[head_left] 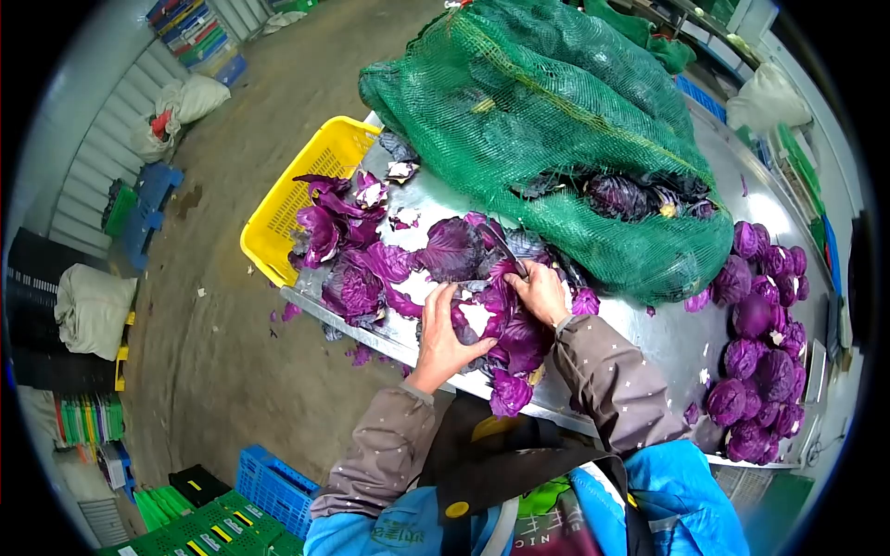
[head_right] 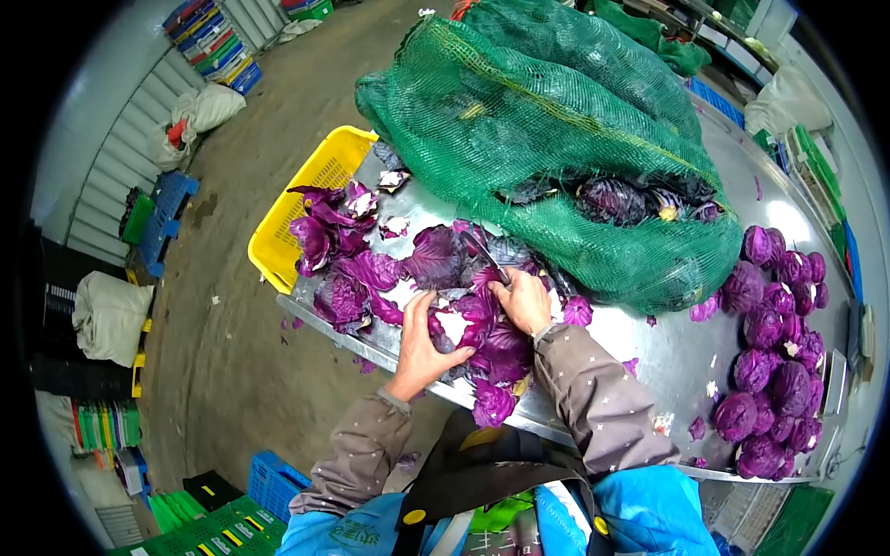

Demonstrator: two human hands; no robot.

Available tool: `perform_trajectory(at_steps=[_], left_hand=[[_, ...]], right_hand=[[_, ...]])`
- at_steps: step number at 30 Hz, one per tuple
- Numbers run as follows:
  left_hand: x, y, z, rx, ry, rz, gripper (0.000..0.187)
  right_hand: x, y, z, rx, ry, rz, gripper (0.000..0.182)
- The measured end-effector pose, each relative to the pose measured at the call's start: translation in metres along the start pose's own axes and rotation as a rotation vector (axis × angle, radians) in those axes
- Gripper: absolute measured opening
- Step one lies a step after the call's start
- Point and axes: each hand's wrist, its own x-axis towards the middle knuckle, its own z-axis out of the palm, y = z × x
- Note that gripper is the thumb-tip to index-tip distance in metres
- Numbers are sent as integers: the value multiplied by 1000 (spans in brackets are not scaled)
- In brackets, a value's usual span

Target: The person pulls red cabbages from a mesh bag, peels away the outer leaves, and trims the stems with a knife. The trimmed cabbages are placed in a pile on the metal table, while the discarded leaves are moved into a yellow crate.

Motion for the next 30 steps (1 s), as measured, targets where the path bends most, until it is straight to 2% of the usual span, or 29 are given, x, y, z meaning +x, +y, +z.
perform_trajectory(at_steps=[1, 3, 4, 5, 7, 8, 9, 11, 12, 13, 14, 15, 17, 20, 21, 23, 25, 26, 29, 30], left_hand=[[-3, -2, -3, 2, -5, 4, 98], [-7, -5, -10, -63, 14, -44, 97], [-9, -3, -13, -18, 76, -118, 97], [-15, 2, -15, -150, 100, -356, 92], [-12, -7, -12, -373, 27, -609, 85], [-11, -27, 6, -585, 108, -524, 78], [3, 2, -8, -505, 92, -564, 77], [9, -16, 7, -468, 42, -548, 77], [6, -25, 18, -322, 90, -483, 80], [7, 0, 13, -164, 72, -562, 85], [6, 7, 15, -96, 74, -535, 88], [4, 13, 17, -27, 75, -505, 90], [-2, 24, 20, 76, 119, -358, 95], [-6, 23, 23, 81, 128, -317, 95], [-5, 26, 22, 95, 122, -318, 94], [-2, 26, 23, 110, 116, -317, 93], [-2, 23, 28, 170, 144, -295, 88], [-1, 25, 27, 145, 92, -313, 81], [-1, 26, 26, 147, 136, -310, 79], [1, 26, 27, 157, 139, -304, 83]], right_hand=[[-2, 0, -1, 38, -15, 35, 30], [-8, -10, -4, 111, 22, -24, 24], [-13, -21, -12, 82, 11, -35, 22], [-22, -32, -18, 53, -5, -40, 20], [-36, -41, -17, 82, 63, -144, 16], [-43, -48, -18, 86, 58, -184, 15], [-50, -55, -19, 90, 56, -225, 15], [-59, -52, -19, 3, 61, -348, 13], [-59, -42, -17, 81, 94, -256, 16], [-57, -25, -14, 158, 127, -163, 19], [-48, -6, -16, 125, 171, -46, 27], [-40, 21, -15, 117, 224, -16, 27], [-38, 34, -25, -18, 70, 146, 35], [-50, 3, -40, -150, 201, -139, 50], [-55, -20, -49, -131, 188, -225, 43], [-64, -49, -53, -107, 3, -339, 40], [-72, -64, -36, -206, -70, -453, 39], [-70, -59, -23, -242, -78, -476, 40], [-59, -64, -20, -308, -89, -465, 38], [-55, -61, -18, -271, -31, -509, 36]])
